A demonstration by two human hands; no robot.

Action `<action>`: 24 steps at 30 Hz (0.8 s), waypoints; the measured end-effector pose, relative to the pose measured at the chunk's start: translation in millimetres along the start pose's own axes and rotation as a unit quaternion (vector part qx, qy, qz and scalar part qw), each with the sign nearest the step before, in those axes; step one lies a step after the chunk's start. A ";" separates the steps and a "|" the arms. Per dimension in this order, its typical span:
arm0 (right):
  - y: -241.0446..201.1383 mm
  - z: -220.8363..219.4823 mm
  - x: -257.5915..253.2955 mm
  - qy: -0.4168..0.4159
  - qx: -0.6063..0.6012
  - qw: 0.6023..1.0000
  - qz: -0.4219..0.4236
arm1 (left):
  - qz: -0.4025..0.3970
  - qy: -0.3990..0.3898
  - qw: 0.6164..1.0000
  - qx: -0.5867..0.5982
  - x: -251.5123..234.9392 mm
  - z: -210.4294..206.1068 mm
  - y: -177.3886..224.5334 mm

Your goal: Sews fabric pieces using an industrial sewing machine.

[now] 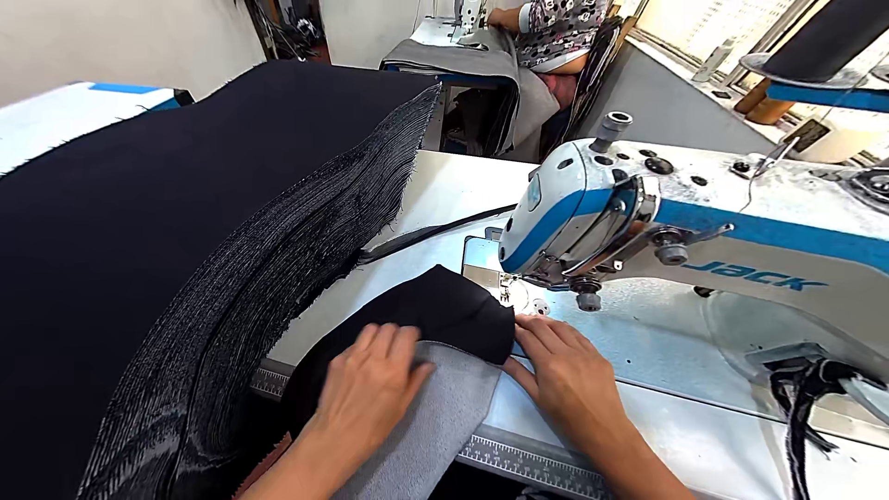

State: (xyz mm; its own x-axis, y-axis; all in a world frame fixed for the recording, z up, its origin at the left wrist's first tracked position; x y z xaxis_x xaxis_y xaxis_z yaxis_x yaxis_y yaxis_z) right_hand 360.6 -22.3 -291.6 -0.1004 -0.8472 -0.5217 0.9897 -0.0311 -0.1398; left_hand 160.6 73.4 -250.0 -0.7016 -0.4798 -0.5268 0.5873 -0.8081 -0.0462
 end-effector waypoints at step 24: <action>-0.8 2.3 -5.1 0.034 -0.007 0.999 -0.030 | 0.121 -0.427 0.895 -0.034 -91.4 -78.5 11.3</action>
State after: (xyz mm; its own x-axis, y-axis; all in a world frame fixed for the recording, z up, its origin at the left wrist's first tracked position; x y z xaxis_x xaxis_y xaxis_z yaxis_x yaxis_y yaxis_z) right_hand 360.6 -19.2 -286.9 -0.1658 -0.8065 -0.5675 0.9804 -0.0726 -0.1833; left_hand 263.1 135.0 -269.0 -0.5862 -0.7476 0.3121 0.7667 -0.6364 -0.0846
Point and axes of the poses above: each hand's wrist, its own x-axis away from the middle knuckle, its own z-axis out of the back of the hand, y = z × x, the point moved 7 cm from there along -x, towards the middle knuckle, and after that the axes turned 10 degrees about -x, right-handed, at the moved point
